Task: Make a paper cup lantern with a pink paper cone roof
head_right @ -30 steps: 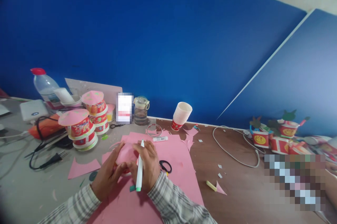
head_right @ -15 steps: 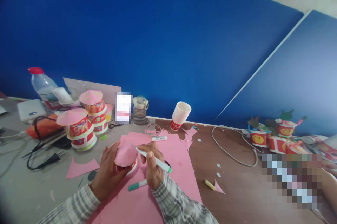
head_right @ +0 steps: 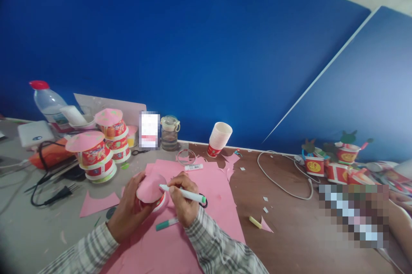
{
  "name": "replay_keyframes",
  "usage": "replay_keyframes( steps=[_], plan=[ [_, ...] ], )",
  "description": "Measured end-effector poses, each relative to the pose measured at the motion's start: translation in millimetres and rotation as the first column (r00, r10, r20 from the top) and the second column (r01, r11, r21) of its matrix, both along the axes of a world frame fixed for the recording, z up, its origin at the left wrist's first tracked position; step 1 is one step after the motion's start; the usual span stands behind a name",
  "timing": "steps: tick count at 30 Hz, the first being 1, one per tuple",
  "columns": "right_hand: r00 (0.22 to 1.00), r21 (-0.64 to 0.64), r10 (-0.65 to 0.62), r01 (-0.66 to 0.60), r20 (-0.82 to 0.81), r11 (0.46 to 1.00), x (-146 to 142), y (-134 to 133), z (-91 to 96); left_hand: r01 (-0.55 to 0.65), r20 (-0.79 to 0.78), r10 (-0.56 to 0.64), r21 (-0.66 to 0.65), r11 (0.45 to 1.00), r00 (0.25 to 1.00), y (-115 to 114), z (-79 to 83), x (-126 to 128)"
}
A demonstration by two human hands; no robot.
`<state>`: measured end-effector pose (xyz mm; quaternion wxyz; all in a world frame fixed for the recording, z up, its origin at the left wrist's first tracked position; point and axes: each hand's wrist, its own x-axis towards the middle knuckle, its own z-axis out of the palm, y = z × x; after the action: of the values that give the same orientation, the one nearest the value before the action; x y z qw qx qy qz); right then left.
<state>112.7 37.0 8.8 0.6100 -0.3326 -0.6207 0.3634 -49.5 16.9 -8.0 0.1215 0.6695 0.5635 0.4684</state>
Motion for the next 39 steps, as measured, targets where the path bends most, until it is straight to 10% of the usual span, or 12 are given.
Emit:
replay_keyframes(
  steps=[39],
  plan=[
    [0.972, 0.117, -0.043, 0.017, 0.230, 0.993, 1, -3, 10.0, -0.061, -0.127, 0.066, 0.044, 0.997, 0.990, 5, -16.6, -2]
  ],
)
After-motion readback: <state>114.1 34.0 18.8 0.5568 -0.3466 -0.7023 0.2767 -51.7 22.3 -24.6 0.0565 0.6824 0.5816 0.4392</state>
